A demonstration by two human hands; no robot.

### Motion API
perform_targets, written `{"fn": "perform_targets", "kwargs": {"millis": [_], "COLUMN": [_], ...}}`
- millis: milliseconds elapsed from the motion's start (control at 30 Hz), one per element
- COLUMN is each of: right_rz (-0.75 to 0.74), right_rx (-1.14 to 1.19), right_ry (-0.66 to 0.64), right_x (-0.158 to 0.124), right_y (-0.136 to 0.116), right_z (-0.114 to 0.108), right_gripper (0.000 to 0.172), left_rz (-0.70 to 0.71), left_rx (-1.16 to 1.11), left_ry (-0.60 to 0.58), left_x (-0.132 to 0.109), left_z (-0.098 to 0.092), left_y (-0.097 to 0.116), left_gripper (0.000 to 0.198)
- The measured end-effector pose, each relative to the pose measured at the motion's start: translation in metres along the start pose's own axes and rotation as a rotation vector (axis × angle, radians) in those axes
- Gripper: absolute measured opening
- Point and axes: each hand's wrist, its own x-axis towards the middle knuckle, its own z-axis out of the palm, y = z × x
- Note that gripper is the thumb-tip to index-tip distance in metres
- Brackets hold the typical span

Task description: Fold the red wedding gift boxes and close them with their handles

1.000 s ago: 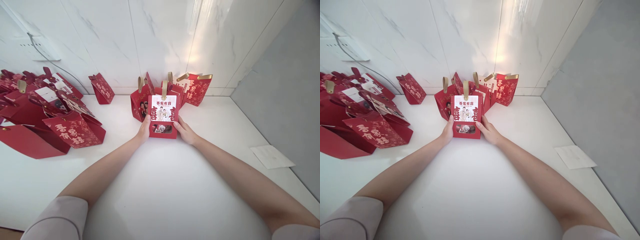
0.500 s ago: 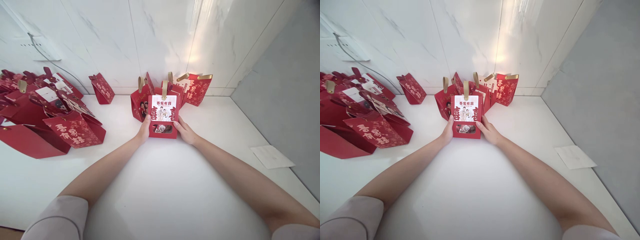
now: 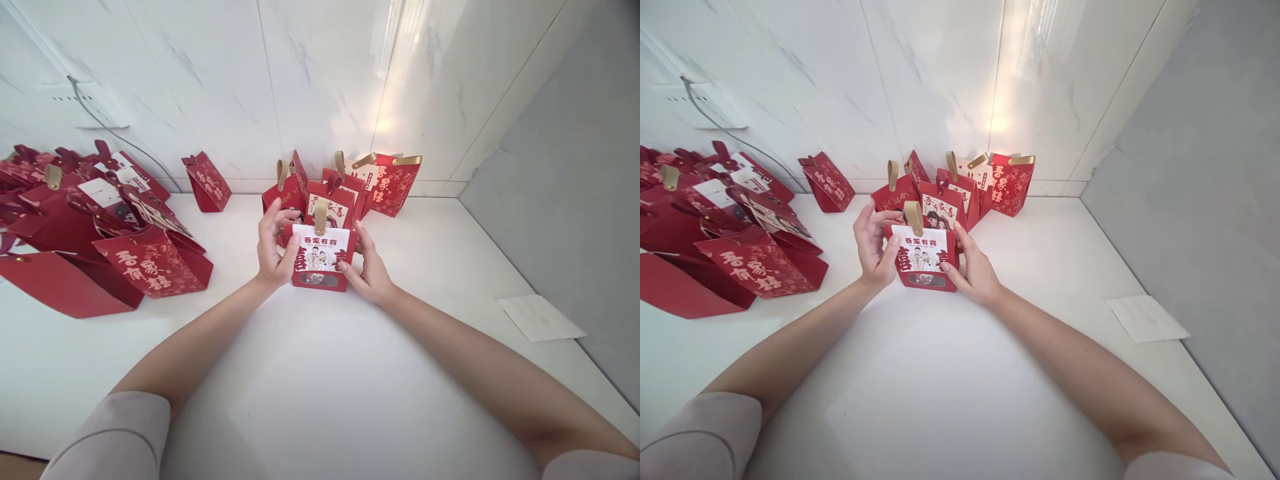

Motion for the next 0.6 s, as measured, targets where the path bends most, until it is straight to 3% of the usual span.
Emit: {"fn": "perform_targets", "kwargs": {"millis": [100, 167, 333, 467, 600], "right_rz": [-0.038, -0.042, -0.121, -0.102, -0.062], "right_rx": [-0.055, -0.080, -0.220, -0.148, -0.155], "right_ry": [0.038, 0.069, 0.165, 0.092, 0.013], "right_x": [-0.002, -0.001, 0.003, 0.006, 0.005], "right_y": [-0.001, -0.002, -0.011, -0.013, -0.005], "right_z": [0.003, 0.004, 0.004, 0.001, -0.003], "right_gripper": [0.076, 0.078, 0.075, 0.067, 0.070], "left_rz": [0.106, 0.114, 0.059, 0.043, -0.044], "left_rx": [0.175, 0.224, 0.240, 0.213, 0.096], "left_ry": [-0.082, -0.109, -0.166, -0.136, -0.083], "left_x": [0.001, -0.001, -0.009, -0.022, -0.033], "left_z": [-0.001, 0.000, 0.003, 0.005, 0.009], "left_y": [0.005, 0.006, 0.002, -0.010, -0.015], "left_gripper": [0.035, 0.031, 0.042, 0.057, 0.063]}}
